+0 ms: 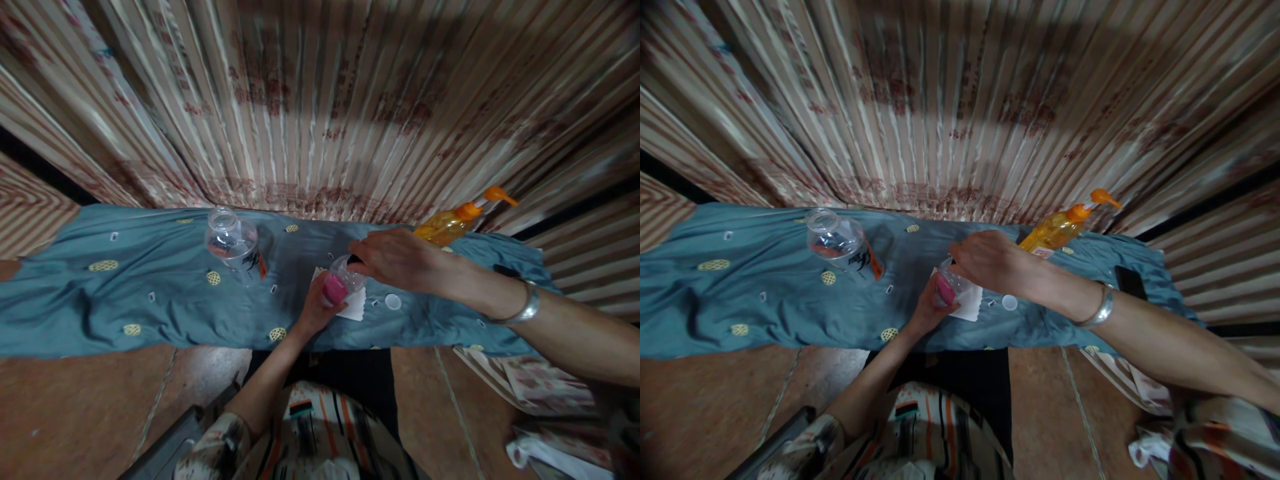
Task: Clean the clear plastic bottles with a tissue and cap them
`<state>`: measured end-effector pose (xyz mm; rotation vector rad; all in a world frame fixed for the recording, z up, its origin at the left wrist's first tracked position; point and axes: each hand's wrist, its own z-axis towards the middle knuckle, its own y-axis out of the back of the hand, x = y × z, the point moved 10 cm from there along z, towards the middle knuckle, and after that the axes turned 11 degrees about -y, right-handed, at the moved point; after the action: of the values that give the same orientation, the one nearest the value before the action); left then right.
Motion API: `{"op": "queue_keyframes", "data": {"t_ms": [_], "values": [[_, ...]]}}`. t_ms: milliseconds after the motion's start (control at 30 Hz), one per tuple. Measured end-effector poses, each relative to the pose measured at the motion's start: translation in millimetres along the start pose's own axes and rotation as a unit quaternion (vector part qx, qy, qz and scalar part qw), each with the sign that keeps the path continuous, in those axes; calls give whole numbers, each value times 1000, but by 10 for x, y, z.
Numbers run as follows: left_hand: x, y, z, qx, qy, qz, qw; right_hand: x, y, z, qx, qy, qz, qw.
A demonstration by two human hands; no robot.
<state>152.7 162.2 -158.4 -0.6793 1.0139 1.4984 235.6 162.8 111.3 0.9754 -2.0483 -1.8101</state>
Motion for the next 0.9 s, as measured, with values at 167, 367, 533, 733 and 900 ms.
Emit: {"op": "queue_keyframes", "data": {"t_ms": [167,367,533,733,900], "values": [[-1,-18,-26,-2,-21,21,1000,95,106,-8,-34,47,24,998],[-50,-13,-18,-6,-39,29,999,-17,56,31,-1,-21,-8,1000],[-57,-3,-7,-5,-35,13,999,72,72,-10,-30,38,2,999],[-10,2,-3,-6,-5,4,1000,32,89,-29,-34,12,-14,999],[3,-6,-5,-4,6,3,1000,84,23,-47,-19,39,-22,999]]}}
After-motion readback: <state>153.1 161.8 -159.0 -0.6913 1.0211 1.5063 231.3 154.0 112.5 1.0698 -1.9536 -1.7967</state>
